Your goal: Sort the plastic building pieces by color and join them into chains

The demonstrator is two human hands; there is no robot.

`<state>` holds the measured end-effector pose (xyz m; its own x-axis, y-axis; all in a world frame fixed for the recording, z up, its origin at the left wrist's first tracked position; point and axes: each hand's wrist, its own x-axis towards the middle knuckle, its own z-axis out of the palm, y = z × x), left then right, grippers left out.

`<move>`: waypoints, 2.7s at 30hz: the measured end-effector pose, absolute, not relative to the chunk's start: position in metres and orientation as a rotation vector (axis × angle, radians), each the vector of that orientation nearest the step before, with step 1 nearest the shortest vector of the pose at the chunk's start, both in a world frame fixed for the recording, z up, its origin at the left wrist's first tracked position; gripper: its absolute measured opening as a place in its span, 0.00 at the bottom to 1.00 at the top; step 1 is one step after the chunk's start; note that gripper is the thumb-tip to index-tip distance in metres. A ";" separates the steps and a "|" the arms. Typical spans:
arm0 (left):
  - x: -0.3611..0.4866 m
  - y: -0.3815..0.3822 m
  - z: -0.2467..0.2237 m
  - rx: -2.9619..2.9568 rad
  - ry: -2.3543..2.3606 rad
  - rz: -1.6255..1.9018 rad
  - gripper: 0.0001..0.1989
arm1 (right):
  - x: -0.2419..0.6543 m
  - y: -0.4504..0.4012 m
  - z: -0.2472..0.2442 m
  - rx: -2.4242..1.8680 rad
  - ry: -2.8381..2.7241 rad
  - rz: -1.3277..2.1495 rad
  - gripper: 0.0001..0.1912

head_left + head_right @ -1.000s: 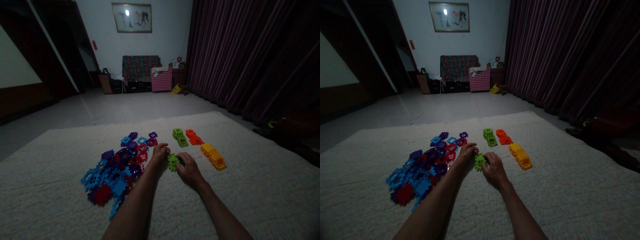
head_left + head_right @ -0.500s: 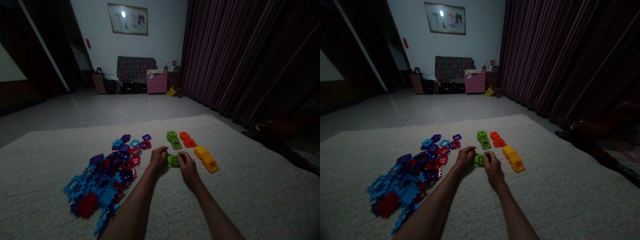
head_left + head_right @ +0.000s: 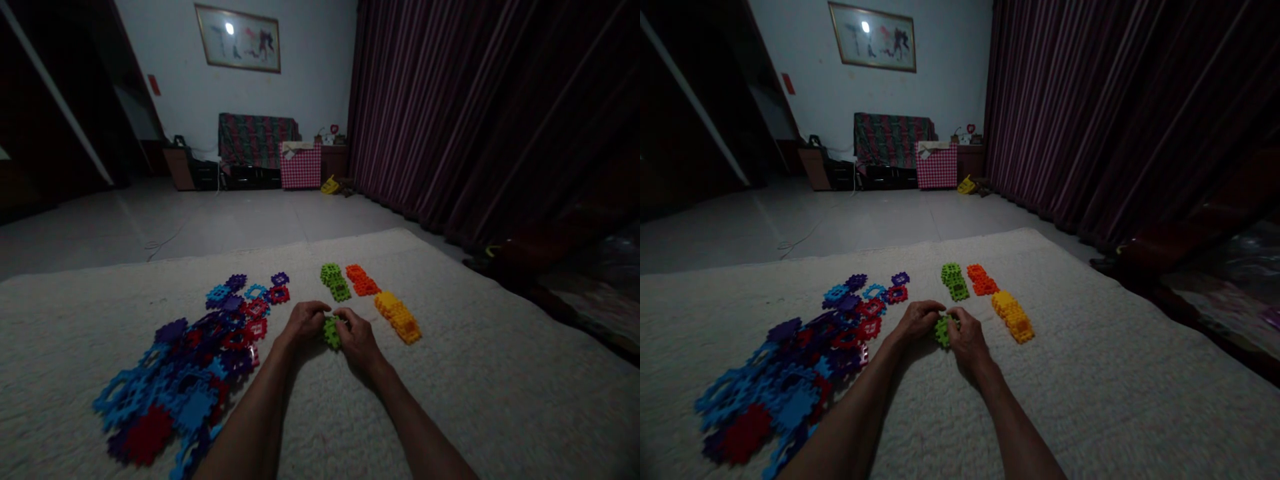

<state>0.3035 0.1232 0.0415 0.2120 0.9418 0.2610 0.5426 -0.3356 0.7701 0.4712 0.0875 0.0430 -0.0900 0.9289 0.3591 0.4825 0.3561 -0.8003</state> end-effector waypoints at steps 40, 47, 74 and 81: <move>0.308 0.118 0.045 2.280 1.314 0.756 0.18 | 0.495 0.119 0.033 -1.478 -1.667 0.175 0.25; 0.308 0.125 0.039 2.238 1.242 0.813 0.16 | 0.488 0.153 0.024 -1.423 -1.700 0.049 0.27; 0.311 0.130 0.036 1.600 1.502 1.241 0.17 | 0.499 0.127 0.034 -1.455 -1.587 0.323 0.16; 0.312 0.132 0.034 1.586 1.494 1.246 0.18 | 0.504 0.088 0.056 -1.318 -2.040 0.563 0.27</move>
